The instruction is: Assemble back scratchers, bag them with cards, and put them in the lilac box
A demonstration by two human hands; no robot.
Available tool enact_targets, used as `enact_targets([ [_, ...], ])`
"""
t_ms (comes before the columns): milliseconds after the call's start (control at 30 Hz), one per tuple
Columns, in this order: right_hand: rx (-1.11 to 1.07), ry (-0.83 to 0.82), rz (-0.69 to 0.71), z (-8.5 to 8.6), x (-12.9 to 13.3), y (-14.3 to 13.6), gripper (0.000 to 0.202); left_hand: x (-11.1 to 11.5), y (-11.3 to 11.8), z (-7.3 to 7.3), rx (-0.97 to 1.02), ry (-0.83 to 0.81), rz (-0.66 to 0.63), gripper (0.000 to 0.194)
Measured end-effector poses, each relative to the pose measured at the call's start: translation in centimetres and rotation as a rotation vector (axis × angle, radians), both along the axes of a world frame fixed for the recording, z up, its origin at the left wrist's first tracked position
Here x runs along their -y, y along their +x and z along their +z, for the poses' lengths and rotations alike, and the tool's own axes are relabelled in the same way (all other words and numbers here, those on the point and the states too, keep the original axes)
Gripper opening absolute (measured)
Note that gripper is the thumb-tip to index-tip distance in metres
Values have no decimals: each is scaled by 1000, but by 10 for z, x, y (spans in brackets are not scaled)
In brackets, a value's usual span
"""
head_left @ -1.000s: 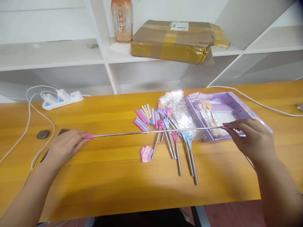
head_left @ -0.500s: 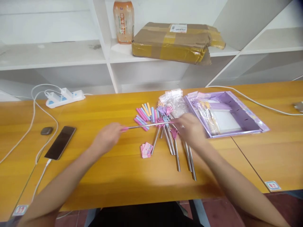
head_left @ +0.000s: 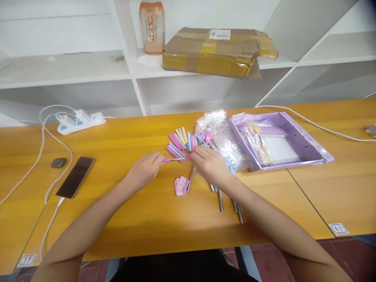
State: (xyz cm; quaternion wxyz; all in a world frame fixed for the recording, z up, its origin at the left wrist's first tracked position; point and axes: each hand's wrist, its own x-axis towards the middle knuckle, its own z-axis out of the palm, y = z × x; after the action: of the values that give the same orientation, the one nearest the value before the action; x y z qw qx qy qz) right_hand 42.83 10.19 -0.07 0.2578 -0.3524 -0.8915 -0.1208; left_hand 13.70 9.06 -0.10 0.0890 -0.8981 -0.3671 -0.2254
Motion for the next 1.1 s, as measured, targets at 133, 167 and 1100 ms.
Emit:
enact_targets([
  [133, 8, 9, -9, -2, 0, -1, 21, 0, 1, -3, -4, -33, 0, 23],
  [167, 7, 11, -7, -3, 0, -1, 21, 0, 0, -4, -4, -37, -2, 22],
  [1100, 11, 221, -389, -16, -6, 241, 16, -1, -167, 14, -271, 111, 211, 14],
])
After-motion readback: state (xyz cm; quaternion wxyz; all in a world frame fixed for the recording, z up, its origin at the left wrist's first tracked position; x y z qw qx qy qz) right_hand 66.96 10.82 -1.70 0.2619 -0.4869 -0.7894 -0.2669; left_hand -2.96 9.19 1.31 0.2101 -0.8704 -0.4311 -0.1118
